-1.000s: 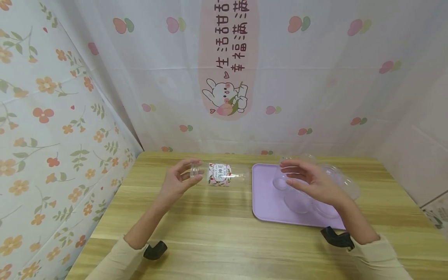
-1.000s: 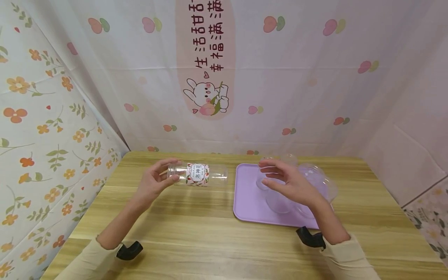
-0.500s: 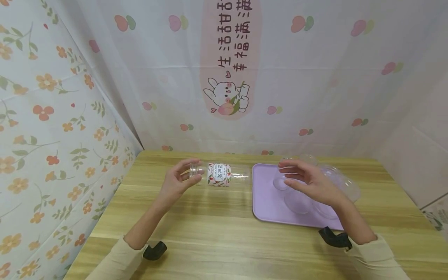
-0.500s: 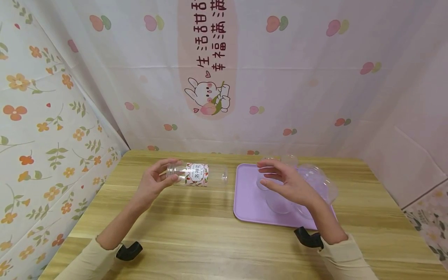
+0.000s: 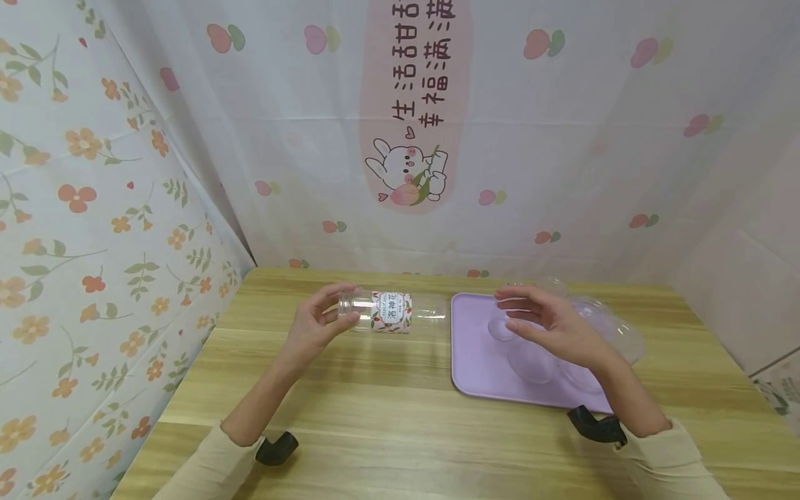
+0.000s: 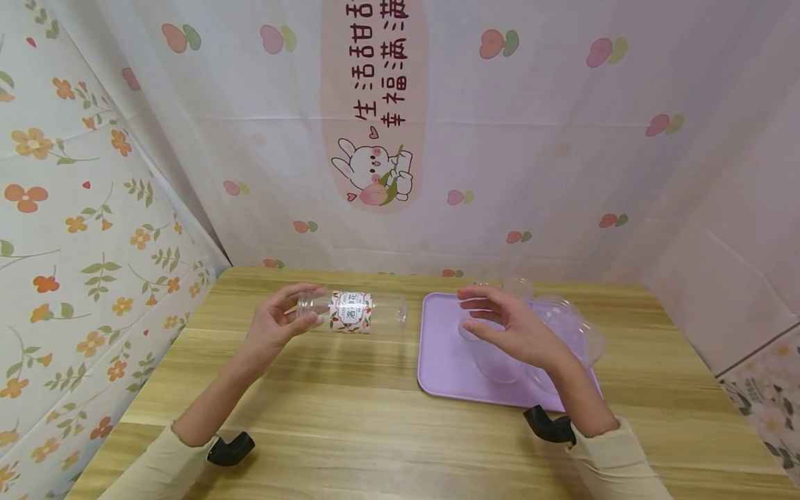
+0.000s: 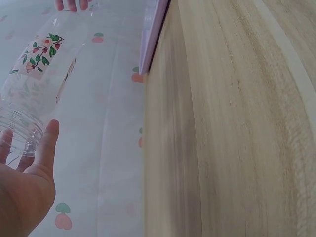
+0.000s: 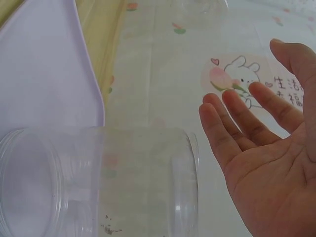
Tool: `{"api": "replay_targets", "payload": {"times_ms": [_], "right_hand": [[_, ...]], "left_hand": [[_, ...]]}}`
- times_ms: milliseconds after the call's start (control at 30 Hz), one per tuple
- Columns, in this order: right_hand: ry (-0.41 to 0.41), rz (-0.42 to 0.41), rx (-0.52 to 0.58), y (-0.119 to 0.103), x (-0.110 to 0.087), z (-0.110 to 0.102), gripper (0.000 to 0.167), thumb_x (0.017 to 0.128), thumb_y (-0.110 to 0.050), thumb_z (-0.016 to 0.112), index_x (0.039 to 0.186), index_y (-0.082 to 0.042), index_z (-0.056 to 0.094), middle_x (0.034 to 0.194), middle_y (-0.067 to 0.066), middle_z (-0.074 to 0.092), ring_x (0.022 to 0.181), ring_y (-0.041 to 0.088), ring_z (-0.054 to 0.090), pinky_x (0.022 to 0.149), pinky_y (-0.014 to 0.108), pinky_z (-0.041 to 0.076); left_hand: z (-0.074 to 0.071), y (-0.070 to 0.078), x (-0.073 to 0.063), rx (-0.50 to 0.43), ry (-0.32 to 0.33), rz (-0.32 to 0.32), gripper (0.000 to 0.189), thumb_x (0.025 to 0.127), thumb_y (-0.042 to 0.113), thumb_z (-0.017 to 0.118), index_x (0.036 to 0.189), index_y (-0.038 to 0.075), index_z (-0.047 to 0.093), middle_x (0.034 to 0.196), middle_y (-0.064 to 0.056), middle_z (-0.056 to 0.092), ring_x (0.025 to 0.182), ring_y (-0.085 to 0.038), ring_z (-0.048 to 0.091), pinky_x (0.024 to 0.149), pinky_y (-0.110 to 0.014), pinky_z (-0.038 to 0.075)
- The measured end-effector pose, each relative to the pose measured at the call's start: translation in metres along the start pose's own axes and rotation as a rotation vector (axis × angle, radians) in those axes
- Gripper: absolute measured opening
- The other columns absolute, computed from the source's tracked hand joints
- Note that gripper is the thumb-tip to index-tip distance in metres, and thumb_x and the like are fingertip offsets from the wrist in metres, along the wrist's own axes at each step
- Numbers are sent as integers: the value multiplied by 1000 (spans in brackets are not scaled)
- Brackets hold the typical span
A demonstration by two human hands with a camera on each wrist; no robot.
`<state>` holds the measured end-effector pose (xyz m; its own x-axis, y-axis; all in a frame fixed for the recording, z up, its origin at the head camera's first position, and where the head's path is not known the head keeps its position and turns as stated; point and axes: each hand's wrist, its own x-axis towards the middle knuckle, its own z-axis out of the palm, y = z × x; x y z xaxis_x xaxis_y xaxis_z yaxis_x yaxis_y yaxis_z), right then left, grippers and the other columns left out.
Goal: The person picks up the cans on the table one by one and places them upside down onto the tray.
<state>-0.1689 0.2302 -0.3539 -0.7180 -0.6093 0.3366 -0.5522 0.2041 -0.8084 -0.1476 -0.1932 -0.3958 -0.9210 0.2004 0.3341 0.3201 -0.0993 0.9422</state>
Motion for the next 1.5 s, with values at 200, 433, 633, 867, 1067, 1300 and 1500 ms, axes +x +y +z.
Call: {"api": "replay_targets", "payload": {"times_ms": [200, 433, 633, 867, 1067, 1300, 1500], "right_hand": [[0, -5, 5, 0, 2, 3, 47, 94, 9, 66, 139, 7, 51, 136, 17, 56, 124, 23, 58, 99, 32, 50], [-4, -8, -1, 0, 5, 9, 46, 95, 6, 66, 139, 0, 53, 136, 15, 56, 124, 25, 58, 98, 33, 51], [-6, 6, 23, 2, 8, 14, 48, 96, 5, 67, 141, -4, 53, 138, 12, 55, 125, 29, 57, 98, 34, 51], [-10, -9, 45, 1, 14, 22, 48, 95, 7, 66, 140, 7, 50, 139, 15, 55, 125, 29, 57, 97, 36, 52], [-16, -16, 70, 0, 18, 27, 49, 95, 6, 66, 141, 6, 50, 140, 14, 54, 126, 29, 56, 101, 39, 49], [-16, -26, 95, 1, 23, 35, 49, 96, 5, 66, 142, 3, 50, 142, 16, 53, 127, 37, 54, 101, 41, 49], [0, -12, 110, 2, 24, 40, 50, 97, 6, 65, 143, 8, 47, 142, 17, 52, 126, 48, 50, 103, 45, 47]], "left_hand": [[4, -1, 0, -23, -6, 2, 46, 93, -1, 71, 137, 1, 56, 136, -18, 57, 113, -42, 63, 88, -42, 57], [9, -1, 0, -39, -8, 15, 46, 93, -1, 71, 137, 0, 56, 136, -17, 58, 115, -48, 60, 88, -42, 57], [12, -5, 1, -97, -35, 39, 46, 95, 1, 70, 138, -1, 54, 137, -22, 56, 116, -44, 62, 91, -50, 54], [17, -9, 2, -121, -38, 31, 46, 95, 1, 70, 139, 0, 54, 138, -22, 55, 118, -48, 59, 90, -48, 55], [21, -8, 2, -139, -26, 19, 49, 95, 3, 71, 140, -3, 52, 138, -21, 56, 118, -45, 60, 90, -46, 55], [25, -8, 4, -179, -28, 19, 49, 95, 2, 72, 139, -5, 51, 138, -24, 55, 119, -48, 59, 92, -54, 52], [31, -10, 4, -204, -36, 24, 51, 95, 3, 70, 140, -7, 48, 139, -30, 50, 120, -52, 55, 92, -50, 53]]}}
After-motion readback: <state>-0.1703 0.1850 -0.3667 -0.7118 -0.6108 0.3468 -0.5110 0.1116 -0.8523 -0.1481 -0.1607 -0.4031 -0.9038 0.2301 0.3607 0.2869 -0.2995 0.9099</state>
